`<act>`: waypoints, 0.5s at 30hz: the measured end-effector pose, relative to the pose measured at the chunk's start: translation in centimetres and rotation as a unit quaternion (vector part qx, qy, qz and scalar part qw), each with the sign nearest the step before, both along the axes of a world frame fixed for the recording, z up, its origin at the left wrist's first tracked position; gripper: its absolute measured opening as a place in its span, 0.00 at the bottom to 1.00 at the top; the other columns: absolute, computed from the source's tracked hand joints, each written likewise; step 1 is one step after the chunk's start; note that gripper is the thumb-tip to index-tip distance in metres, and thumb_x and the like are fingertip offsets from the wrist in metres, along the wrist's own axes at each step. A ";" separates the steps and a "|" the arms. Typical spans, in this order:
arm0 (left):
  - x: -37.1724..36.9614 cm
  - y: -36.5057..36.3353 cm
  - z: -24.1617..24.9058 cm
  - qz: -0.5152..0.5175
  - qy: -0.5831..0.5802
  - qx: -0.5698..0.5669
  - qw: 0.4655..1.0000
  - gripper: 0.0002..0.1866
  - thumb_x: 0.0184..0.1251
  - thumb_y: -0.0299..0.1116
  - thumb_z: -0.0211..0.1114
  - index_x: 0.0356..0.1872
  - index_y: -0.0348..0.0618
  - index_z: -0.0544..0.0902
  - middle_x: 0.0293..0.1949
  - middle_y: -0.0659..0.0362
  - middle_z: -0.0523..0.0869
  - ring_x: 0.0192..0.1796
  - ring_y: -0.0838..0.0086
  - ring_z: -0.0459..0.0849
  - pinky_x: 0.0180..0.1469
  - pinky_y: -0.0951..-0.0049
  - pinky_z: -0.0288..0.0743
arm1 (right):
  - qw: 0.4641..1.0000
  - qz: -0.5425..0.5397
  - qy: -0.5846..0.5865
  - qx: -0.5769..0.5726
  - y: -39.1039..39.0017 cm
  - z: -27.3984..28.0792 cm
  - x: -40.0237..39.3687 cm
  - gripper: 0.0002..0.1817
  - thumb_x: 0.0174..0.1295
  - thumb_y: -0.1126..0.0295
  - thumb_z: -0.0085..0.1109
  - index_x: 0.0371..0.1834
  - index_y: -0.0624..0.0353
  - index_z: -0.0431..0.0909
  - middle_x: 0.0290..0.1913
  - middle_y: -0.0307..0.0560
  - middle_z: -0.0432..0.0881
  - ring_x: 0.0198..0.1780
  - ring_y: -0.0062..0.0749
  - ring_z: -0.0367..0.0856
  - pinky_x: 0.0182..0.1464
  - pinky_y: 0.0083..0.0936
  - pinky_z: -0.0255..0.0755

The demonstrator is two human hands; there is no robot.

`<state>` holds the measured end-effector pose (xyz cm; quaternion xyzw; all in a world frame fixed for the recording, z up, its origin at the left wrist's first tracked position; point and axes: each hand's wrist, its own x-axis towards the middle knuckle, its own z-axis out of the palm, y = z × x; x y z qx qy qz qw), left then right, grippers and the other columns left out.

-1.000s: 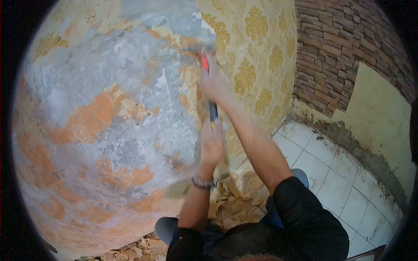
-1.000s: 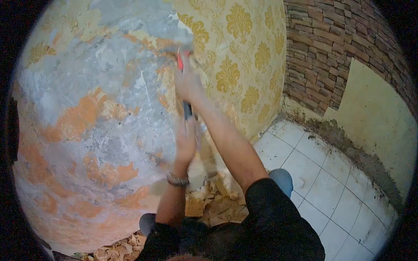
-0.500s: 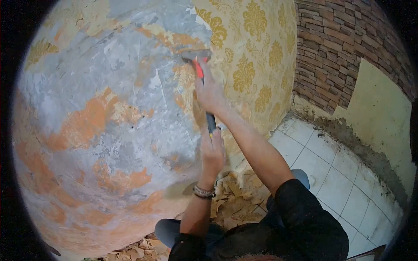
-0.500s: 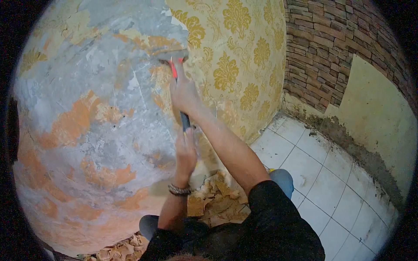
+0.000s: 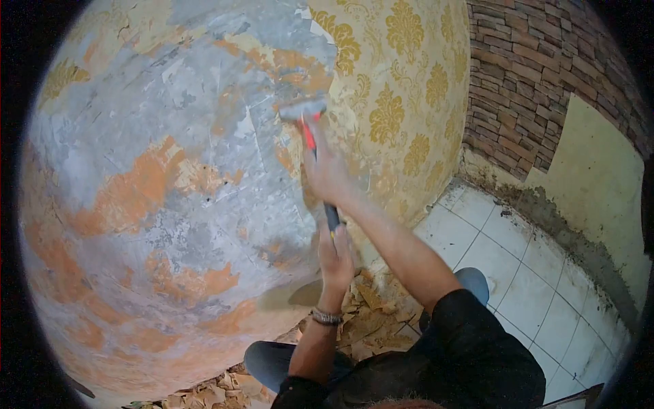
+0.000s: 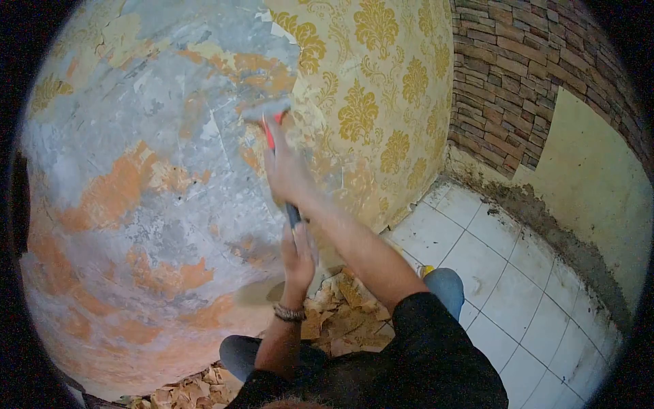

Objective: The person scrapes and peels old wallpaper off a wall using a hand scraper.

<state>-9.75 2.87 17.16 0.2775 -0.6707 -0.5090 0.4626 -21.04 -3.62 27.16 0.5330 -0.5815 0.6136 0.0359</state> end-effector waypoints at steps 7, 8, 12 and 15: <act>-0.7 -3.8 -0.6 0.076 -0.066 -0.164 0.981 0.16 0.76 0.40 0.49 0.45 0.35 0.74 0.23 0.54 0.76 0.23 0.66 0.75 0.28 0.61 0.67 | 0.998 -0.003 -0.026 -0.054 -1.2 0.6 -0.4 0.33 0.65 0.69 0.45 0.74 0.51 0.50 0.45 0.74 0.77 0.42 0.71 0.77 0.45 0.55 0.70; -1.1 -4.3 0.7 0.095 -0.066 -0.240 0.964 0.16 0.76 0.41 0.49 0.45 0.35 0.74 0.24 0.51 0.77 0.24 0.64 0.76 0.28 0.62 0.67 | 0.995 -0.018 -0.026 -0.095 -1.3 1.9 -1.1 0.32 0.64 0.70 0.44 0.74 0.53 0.52 0.51 0.73 0.76 0.43 0.70 0.77 0.46 0.52 0.71; -1.8 -3.3 5.4 0.020 -0.056 -0.135 0.989 0.16 0.76 0.41 0.48 0.39 0.35 0.74 0.20 0.50 0.75 0.24 0.62 0.76 0.28 0.62 0.67 | 0.998 -0.019 -0.044 -0.044 -0.7 5.1 -2.6 0.32 0.65 0.70 0.44 0.74 0.53 0.51 0.50 0.74 0.76 0.41 0.69 0.77 0.45 0.52 0.71; -2.0 -1.0 1.1 0.048 -0.041 -0.083 0.995 0.15 0.76 0.40 0.48 0.37 0.36 0.72 0.18 0.54 0.74 0.21 0.64 0.75 0.26 0.62 0.67 | 0.999 -0.026 0.023 0.006 -0.4 1.4 -2.6 0.33 0.65 0.70 0.44 0.74 0.52 0.50 0.45 0.74 0.77 0.40 0.70 0.77 0.43 0.53 0.70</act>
